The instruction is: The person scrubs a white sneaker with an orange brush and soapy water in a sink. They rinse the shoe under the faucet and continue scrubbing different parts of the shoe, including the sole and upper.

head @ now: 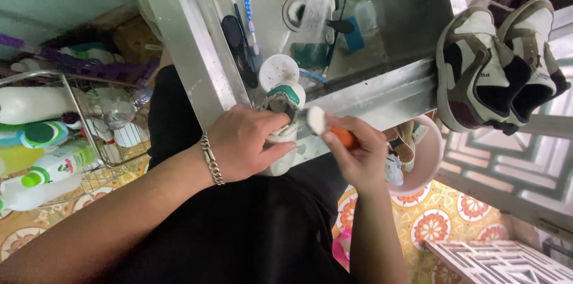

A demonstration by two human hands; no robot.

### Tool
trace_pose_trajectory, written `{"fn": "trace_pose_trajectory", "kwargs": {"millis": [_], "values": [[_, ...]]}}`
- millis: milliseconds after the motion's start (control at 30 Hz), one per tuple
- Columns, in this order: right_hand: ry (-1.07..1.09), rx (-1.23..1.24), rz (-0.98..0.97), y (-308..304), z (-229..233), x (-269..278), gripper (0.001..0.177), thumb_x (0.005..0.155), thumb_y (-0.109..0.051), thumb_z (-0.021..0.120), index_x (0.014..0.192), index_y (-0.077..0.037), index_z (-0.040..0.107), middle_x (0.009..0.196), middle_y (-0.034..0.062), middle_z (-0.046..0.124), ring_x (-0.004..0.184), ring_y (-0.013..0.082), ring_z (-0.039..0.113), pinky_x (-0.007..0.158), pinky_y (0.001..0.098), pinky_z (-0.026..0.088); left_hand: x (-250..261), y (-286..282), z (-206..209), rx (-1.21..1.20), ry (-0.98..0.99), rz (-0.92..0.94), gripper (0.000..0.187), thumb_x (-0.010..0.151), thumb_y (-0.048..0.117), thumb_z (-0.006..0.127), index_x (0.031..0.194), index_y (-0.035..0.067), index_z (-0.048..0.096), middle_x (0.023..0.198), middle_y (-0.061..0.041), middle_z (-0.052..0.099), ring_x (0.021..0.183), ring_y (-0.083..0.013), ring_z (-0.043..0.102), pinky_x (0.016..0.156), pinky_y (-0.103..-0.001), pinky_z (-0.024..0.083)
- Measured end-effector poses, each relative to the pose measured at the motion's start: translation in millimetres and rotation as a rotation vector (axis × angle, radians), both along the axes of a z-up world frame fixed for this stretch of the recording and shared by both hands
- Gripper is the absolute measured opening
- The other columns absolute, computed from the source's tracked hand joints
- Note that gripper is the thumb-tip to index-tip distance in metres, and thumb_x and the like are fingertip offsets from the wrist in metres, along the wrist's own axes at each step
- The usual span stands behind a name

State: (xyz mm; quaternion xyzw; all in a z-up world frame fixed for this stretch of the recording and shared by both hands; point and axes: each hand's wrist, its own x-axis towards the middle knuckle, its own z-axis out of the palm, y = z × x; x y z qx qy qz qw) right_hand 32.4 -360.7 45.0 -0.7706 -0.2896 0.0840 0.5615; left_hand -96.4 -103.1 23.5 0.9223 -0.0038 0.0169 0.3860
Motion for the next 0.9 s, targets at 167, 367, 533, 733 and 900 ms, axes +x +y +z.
{"fn": "trace_pose_trajectory", "kwargs": {"millis": [167,367,533,733,900], "values": [[-0.018,-0.061,0.146,2.8,-22.3,-8.3,0.019,0.096,-0.012,0.103,0.107,-0.002,0.092,0.058,0.0087,0.061,0.042,0.0208,0.053,0.049,0.0346,0.048,-0.5,0.5,-22.9,0.024,0.129,-0.014,0.051,0.106,0.070,0.078,0.106,0.020,0.077,0.088,-0.007,0.086,0.096,-0.0436,0.089,0.089,-0.056,0.063],[-0.076,-0.155,0.092,6.8,-18.0,0.6,0.017,0.098,-0.013,0.103,0.105,-0.004,0.090,0.061,0.0117,0.060,0.047,0.0243,0.052,0.049,0.0399,0.047,1.0,1.3,-34.6,0.008,0.292,-0.047,0.044,0.102,0.064,0.081,0.108,0.020,0.083,0.098,-0.006,0.091,0.100,-0.0432,0.090,0.098,-0.056,0.062],[-0.052,-0.163,0.131,5.7,-18.2,-12.4,0.017,0.095,-0.016,0.103,0.107,-0.009,0.095,0.065,0.0160,0.071,0.043,0.0311,0.064,0.045,0.0379,0.049,3.7,1.5,-22.8,0.040,0.347,-0.027,0.048,0.099,0.068,0.082,0.091,0.021,0.076,0.087,-0.006,0.086,0.094,-0.0435,0.089,0.091,-0.056,0.064],[-0.007,-0.153,0.108,10.4,-17.9,-18.8,0.016,0.098,-0.022,0.100,0.106,-0.010,0.094,0.067,0.0175,0.074,0.043,0.0276,0.062,0.045,0.0400,0.047,10.3,3.5,-23.7,0.020,0.408,-0.012,0.048,0.095,0.068,0.085,0.095,0.021,0.081,0.099,-0.010,0.091,0.106,-0.0452,0.089,0.093,-0.057,0.068],[-0.045,-0.199,0.073,9.5,-17.2,-7.0,0.015,0.096,-0.020,0.102,0.108,-0.012,0.096,0.064,0.0153,0.072,0.043,0.0291,0.061,0.045,0.0410,0.048,15.7,4.0,-24.6,-0.004,0.432,-0.011,0.049,0.094,0.069,0.084,0.105,0.021,0.089,0.102,-0.010,0.093,0.107,-0.0451,0.089,0.096,-0.057,0.069]]}}
